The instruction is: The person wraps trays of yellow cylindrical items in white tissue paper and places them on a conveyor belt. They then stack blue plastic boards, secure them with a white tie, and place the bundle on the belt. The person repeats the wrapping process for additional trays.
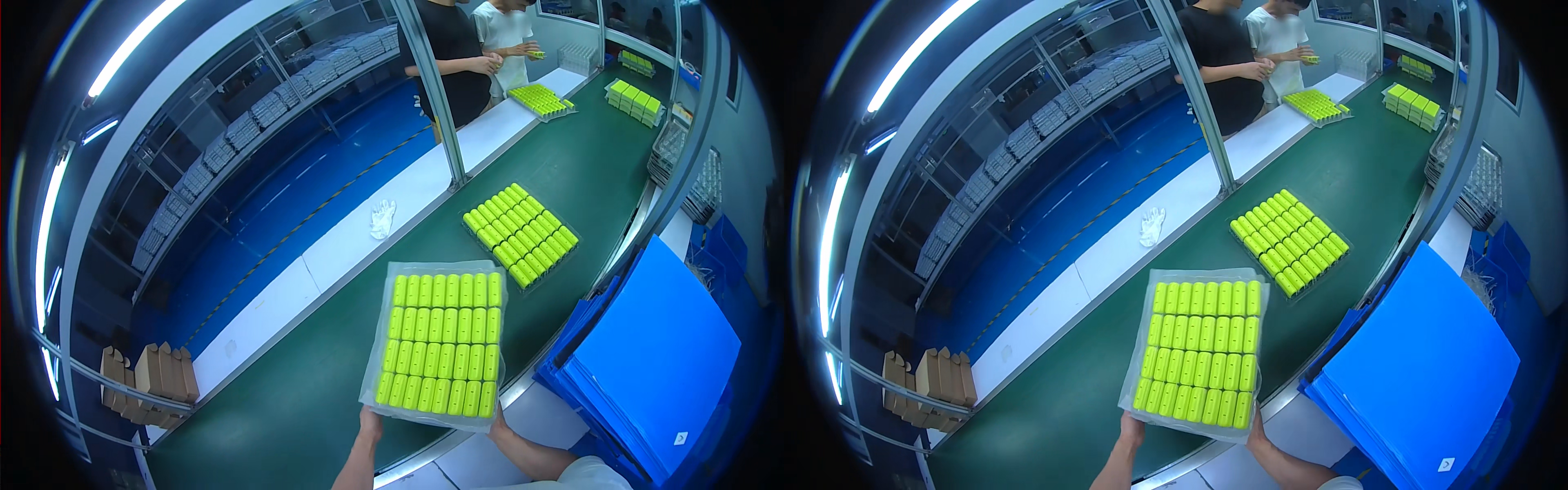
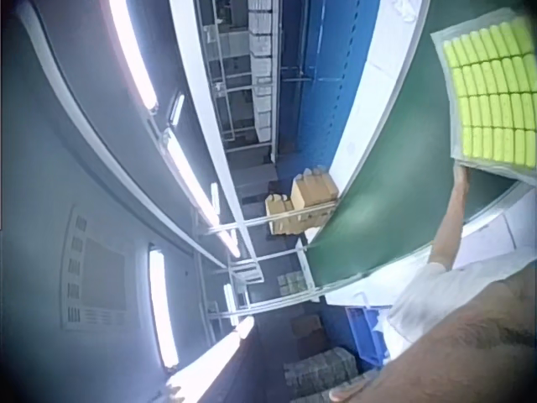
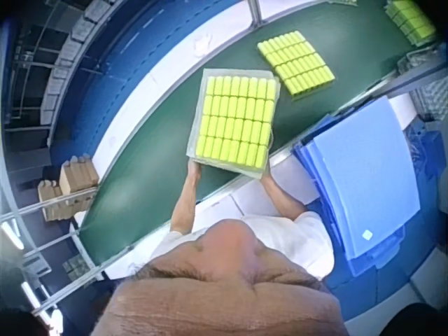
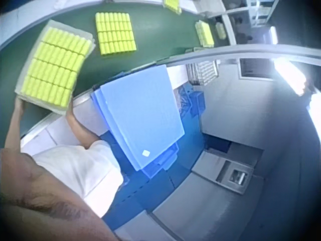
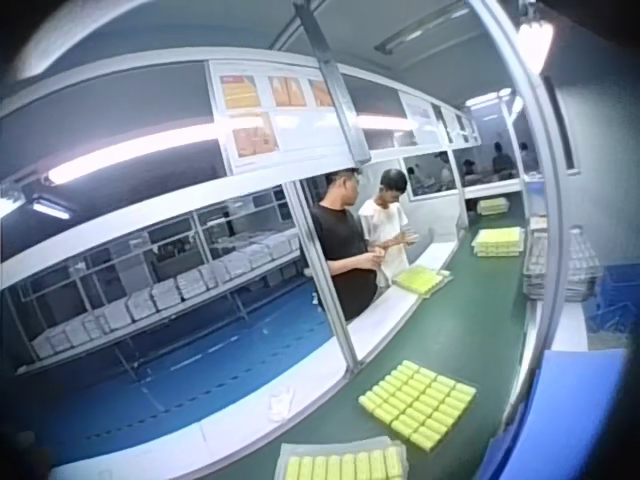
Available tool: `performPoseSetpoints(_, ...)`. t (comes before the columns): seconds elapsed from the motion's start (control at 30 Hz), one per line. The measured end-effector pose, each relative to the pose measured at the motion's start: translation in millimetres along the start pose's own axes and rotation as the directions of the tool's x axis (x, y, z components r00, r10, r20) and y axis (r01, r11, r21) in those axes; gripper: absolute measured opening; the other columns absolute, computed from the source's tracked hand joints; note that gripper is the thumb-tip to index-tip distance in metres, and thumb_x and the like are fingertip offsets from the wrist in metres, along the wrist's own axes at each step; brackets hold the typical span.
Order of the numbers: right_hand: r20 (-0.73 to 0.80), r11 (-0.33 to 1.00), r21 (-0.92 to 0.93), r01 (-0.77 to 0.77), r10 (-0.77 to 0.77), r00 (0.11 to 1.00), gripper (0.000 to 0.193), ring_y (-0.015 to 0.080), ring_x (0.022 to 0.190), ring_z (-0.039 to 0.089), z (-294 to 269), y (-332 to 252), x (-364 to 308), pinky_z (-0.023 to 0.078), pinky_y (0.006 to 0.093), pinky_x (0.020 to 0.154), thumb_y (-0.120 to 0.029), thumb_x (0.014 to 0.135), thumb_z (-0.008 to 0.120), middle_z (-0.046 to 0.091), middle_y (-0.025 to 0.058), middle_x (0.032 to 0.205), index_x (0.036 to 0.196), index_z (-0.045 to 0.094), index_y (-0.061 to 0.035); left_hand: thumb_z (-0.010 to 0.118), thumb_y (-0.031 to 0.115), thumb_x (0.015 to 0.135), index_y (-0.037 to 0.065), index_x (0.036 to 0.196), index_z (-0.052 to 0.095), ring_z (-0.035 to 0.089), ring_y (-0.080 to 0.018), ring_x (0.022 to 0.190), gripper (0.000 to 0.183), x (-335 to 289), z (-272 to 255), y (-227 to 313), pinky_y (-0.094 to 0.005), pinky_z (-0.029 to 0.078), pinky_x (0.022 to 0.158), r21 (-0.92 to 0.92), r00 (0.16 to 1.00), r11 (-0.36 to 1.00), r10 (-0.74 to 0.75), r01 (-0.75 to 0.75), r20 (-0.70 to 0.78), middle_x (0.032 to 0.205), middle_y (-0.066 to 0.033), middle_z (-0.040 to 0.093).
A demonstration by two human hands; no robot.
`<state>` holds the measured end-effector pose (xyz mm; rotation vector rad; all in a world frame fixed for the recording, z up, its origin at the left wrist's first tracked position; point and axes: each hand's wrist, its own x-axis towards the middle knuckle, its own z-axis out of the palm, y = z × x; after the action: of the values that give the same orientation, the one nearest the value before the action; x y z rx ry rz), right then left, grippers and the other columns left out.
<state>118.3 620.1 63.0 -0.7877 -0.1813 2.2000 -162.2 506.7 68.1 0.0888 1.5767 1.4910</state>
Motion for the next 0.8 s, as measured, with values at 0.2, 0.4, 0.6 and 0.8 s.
performPoseSetpoints(0.2, 0.090, 0.961, -0.270, -0.055, 0.082, 0.993, 0.044, 0.0143, 0.106, 0.064, -2, 26, -38, 0.053, 0.0307, 0.091, -0.036, 0.104, 0.047, 0.066, 0.0049, 0.120, 0.133, 0.056, -0.0042, 0.043, 0.042, 0.104, 0.010, 0.144, 0.046, 0.049, -0.0238, 0.131, 0.052, -134, -56, -50, -0.0423, 0.037, 0.110, -0.179, 0.987, 0.975, 0.115, -0.133, -0.108, 0.141, -0.0057, 0.053)
performPoseSetpoints(0.4, 0.114, 0.848, -0.493, -0.193, 0.283, 0.952, 0.048, 0.0164, 0.109, 0.062, -37, 66, -118, 0.051, 0.0316, 0.094, -0.038, 0.103, 0.047, 0.065, 0.0076, 0.124, 0.135, 0.056, -0.0026, 0.043, 0.041, 0.102, 0.016, 0.139, 0.051, 0.054, -0.0227, 0.124, 0.045, -250, -127, -123, -0.0444, 0.043, 0.103, -0.118, 0.970, 0.984, 0.102, -0.131, -0.221, 0.138, -0.0046, 0.057)
performPoseSetpoints(0.6, 0.119, 0.562, -0.817, -0.131, 0.386, 0.915, 0.052, 0.0216, 0.118, 0.058, -63, 121, -230, 0.045, 0.0343, 0.102, -0.037, 0.103, 0.044, 0.063, 0.0146, 0.128, 0.134, 0.056, 0.0027, 0.044, 0.040, 0.103, 0.013, 0.137, 0.052, 0.058, -0.0202, 0.120, 0.045, -321, -211, -167, -0.0405, 0.046, 0.100, -0.169, 0.938, 0.959, 0.168, -0.227, -0.304, 0.133, -0.0038, 0.060)
performPoseSetpoints(0.8, -0.024, 0.261, -0.930, -0.259, 0.660, 0.751, 0.063, 0.0289, 0.120, 0.057, -57, 194, -335, 0.046, 0.0389, 0.102, -0.041, 0.102, 0.039, 0.056, 0.0208, 0.136, 0.145, 0.040, 0.0047, 0.043, 0.039, 0.103, 0.007, 0.142, 0.048, 0.060, -0.0258, 0.120, 0.050, -357, -299, -152, -0.0440, 0.051, 0.099, -0.295, 0.951, 0.917, 0.202, -0.268, -0.234, 0.137, -0.0092, 0.059)
